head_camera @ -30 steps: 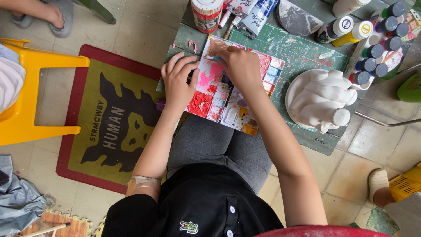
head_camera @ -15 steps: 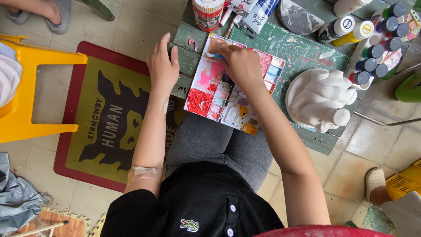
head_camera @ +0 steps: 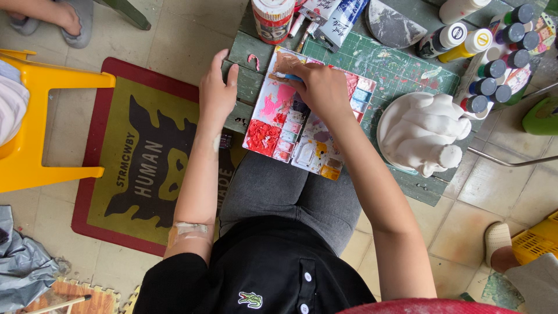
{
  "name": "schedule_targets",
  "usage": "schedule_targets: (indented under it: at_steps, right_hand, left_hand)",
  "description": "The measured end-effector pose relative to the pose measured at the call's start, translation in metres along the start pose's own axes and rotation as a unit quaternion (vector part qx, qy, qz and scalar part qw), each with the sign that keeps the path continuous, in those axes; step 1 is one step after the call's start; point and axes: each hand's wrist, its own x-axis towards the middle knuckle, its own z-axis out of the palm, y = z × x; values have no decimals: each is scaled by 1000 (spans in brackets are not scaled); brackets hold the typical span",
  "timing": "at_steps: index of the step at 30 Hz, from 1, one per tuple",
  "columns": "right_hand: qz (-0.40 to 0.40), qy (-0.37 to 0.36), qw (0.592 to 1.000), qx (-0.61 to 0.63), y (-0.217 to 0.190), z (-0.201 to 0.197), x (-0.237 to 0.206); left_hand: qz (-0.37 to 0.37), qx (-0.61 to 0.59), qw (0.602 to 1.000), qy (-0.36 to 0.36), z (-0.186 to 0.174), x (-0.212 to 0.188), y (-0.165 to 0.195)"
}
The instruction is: The person sits at a work table and paints a white plaster figurine. They move a palette of watercolor paints onto the table, mix and load colors with a brush, and apply paint to the figurine, dipping the brush into different palette wells as they work.
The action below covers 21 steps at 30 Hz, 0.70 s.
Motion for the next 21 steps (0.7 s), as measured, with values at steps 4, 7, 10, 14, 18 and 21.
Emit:
schedule_targets:
  at_steps: [4,7,10,14,18,21]
  right_hand:
    - [-38,-5,998,-44,1,-3,3]
    - [-80,2,995,-64,3,-5,7]
    - [-101,-8,990,-94,3,-4,9]
    - [-101,1,991,-89,2,-2,8]
    - [-94,11,993,-65,-1,-1,10]
    - [-56,12,998,-28,-2,-8,12]
  left_hand:
    - [173,129,970,110,4,-23,12]
    - [144,37,989,5,15,-31,15]
    - [118,4,993,-17,25,-32,13]
    - [108,8,994,-4,31,-32,10]
    - [110,2,994,2,31,-35,8]
    - [107,5,994,1,32,-37,7]
